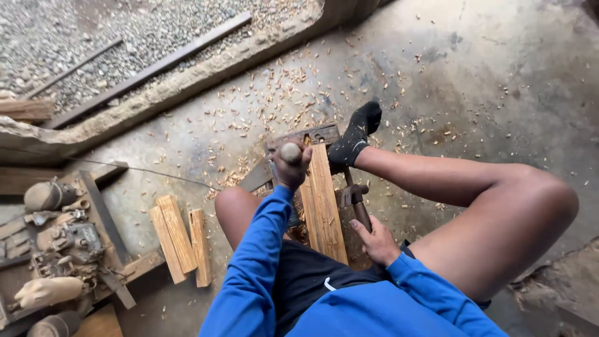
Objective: Using a hammer and chisel to carve or shape a wooden beam.
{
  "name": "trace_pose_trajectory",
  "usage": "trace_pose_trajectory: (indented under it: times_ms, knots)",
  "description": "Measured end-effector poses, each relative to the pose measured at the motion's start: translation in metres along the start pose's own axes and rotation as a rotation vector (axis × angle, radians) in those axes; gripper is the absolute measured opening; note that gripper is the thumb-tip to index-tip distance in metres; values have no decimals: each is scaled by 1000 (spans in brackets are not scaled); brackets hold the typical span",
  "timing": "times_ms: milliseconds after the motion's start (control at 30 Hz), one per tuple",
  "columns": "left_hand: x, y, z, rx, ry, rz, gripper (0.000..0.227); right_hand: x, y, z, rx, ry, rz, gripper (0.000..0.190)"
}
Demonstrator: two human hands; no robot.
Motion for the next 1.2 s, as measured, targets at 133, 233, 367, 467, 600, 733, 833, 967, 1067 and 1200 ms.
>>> trace_pose_trajectory:
  times_ms: [133, 233, 367, 467, 600, 733, 833, 967, 1067, 1200]
  knots:
    - [25, -4, 13, 47, -34, -60, 19, 7, -1, 2, -25, -46, 9, 49]
    - [26, -3, 19, 63, -12, -101, 19, 11, -6, 2, -37, -52, 49, 47]
    - [35, -2, 24, 55, 48, -75, 20, 12, 2, 1, -36, -21, 13, 47]
    - [52, -1, 29, 62, 99, -166, 18, 67, -2, 3, -1, -61, -135, 46]
    - [61, 3, 41, 136, 60, -209, 17, 245, -46, 13, -22, -93, -640, 47]
    - [59, 0, 42, 127, 70, -151, 16, 254, -18, 32, -15, -325, -1028, 41]
    - [49, -1, 42, 112, 106, -15, 18, 222, 46, 55, -9, -648, -689, 45]
    - [84, 13, 53, 96, 121, -32, 35, 217, 28, 44, -26, -602, -598, 44]
    - [116, 50, 65, 102, 221, -336, 32, 245, -17, 22, -40, -271, -613, 34]
    - [56, 37, 57, 140, -53, -376, 31, 164, -23, -18, -225, -234, -647, 36]
Point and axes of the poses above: each hand's wrist, its own y-axis towards the middle knuckle, its own z-axis out of the palm, x = y × z, the point moved 8 cm from there along y, towards the middle knuckle, and after that the axes turned 14 degrees about y, right-handed, at the moved point
